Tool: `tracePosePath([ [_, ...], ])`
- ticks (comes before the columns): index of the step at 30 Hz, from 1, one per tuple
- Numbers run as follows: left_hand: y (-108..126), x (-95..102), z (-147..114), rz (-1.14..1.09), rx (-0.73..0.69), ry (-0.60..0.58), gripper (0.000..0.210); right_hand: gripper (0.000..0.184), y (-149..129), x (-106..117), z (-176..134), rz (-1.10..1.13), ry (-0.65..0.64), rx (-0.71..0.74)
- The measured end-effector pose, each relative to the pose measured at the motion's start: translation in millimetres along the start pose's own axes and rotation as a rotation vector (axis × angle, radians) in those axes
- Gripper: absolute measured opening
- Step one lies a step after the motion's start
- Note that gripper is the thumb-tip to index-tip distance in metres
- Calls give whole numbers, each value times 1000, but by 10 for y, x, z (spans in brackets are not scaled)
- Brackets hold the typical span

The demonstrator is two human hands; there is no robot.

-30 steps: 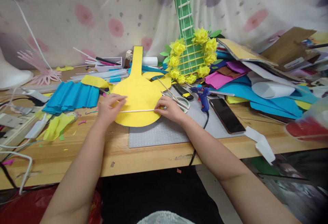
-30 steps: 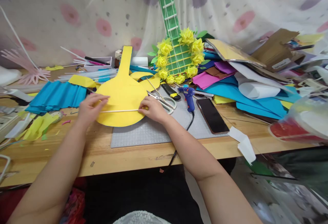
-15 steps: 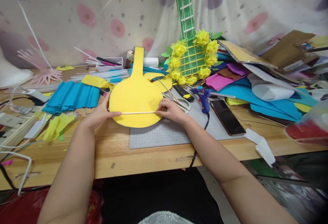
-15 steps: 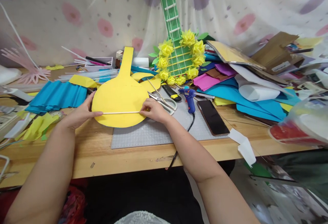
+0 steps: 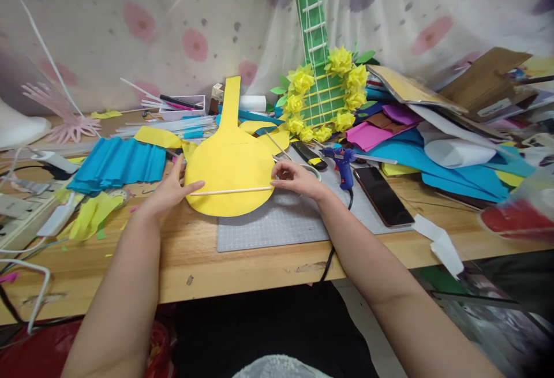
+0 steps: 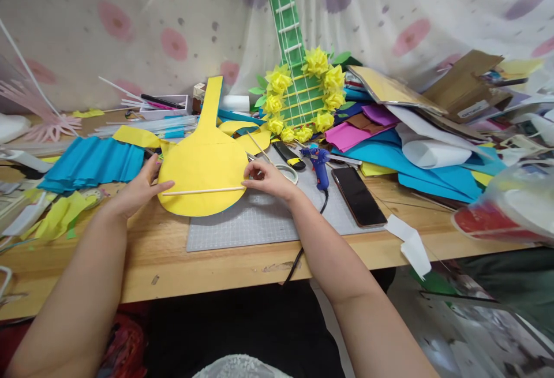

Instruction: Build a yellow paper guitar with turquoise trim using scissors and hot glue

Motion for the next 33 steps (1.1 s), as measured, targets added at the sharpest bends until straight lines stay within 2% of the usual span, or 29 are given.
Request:
tracePosePath([
  [3,70,-5,-14,-128,-25,17,85,25,-5,-30,3,-48,-5,15],
  [7,159,-51,-52,-185,-36,-77,74,24,34,-33,16,-101,-4,7],
  [13,199,-64,-87,-270,-60,-186,82,22,53,-26,16,-117,-12,-1],
  [19,211,-76,-85,-188,-90,-195,93,18,82,-28,23,-42,-39,7],
  [24,254,-82,-100,-200,-53,-200,97,21,117,-31,21,17,-32,-26],
  [29,255,-67,-119,-260,10,-169,93,22,126,-35,16,110,-29,-53],
  [33,106,21,-80,-348,131,35,64,21,113,-32,16,135,-51,-44],
])
Point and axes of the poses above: each hand's wrist, its own z-axis towards the middle knuckle, its own x-axis out of the back of the hand, y = z × x, the point moved 7 cm from there along z, towards the middle knuckle, and after that the axes turned 4 degrees about z, right-handed, at the moved point
